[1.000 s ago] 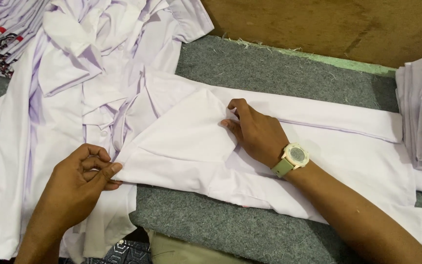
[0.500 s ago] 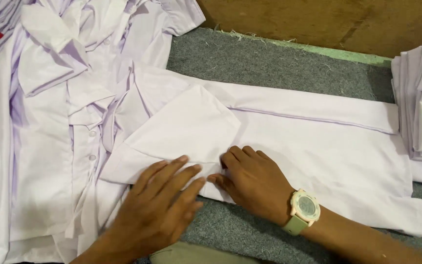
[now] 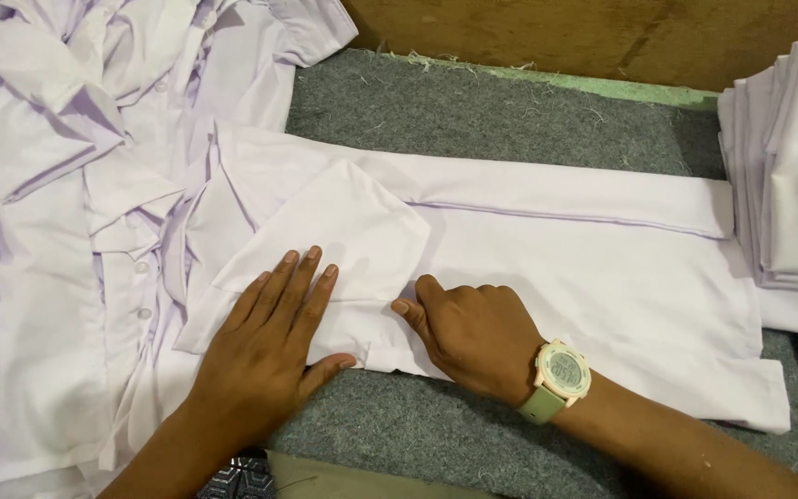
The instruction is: A person neatly folds a white long-sleeved shirt on a work surface, smoothing the fabric and aligning the sleeves.
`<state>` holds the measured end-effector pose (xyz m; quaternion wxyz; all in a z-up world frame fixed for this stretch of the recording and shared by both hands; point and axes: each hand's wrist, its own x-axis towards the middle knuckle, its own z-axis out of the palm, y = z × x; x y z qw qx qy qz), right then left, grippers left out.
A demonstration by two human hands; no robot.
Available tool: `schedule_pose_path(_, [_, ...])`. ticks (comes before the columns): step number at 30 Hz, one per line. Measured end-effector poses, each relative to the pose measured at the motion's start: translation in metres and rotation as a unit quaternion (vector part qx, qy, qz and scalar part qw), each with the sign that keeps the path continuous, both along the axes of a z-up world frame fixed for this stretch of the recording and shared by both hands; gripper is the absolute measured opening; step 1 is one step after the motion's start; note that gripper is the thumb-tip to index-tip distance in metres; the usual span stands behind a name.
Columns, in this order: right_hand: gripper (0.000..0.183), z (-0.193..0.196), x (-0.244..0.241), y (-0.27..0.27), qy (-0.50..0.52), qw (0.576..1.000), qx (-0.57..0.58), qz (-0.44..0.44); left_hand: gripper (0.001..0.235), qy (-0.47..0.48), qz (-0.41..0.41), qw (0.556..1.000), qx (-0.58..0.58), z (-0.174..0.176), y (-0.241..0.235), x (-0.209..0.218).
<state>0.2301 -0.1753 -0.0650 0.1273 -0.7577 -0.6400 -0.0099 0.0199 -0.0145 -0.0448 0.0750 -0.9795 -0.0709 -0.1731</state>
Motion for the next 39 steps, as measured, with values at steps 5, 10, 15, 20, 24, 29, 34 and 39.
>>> schedule_pose_path(5, [0.049,0.000,0.008,0.001,0.038,0.996,-0.080,-0.020,0.084,-0.013,-0.005,1.000,0.021,0.008,0.003,-0.002])
schedule_pose_path(10, [0.053,0.004,0.026,-0.019,0.008,0.990,-0.131,-0.046,0.085,0.024,0.000,0.999,0.024,0.008,0.008,-0.006])
schedule_pose_path(15, [0.044,0.008,0.071,-0.067,0.019,0.971,-0.201,-0.125,0.088,0.043,0.007,0.999,0.014,0.009,0.010,-0.007])
schedule_pose_path(20, [0.038,-0.001,0.117,-0.129,-0.002,0.937,-0.279,-0.208,0.087,0.043,0.003,0.999,0.010,0.010,0.010,-0.006])
schedule_pose_path(24, [0.035,-0.009,0.153,-0.183,-0.036,0.925,-0.304,-0.226,0.087,0.050,0.001,0.999,0.015,0.011,0.009,-0.005])
schedule_pose_path(29, [0.041,-0.020,0.188,-0.233,-0.077,0.914,-0.232,-0.323,0.088,0.062,0.008,0.998,0.003,0.008,0.010,-0.006])
schedule_pose_path(34, [0.042,-0.016,0.175,-0.227,-0.166,0.870,-0.312,-0.344,0.090,0.066,0.006,0.998,-0.002,0.010,0.009,-0.007])
schedule_pose_path(39, [0.041,-0.023,0.166,-0.236,-0.323,0.892,-0.202,-0.244,0.106,0.082,0.007,0.996,-0.020,0.015,0.006,-0.005])
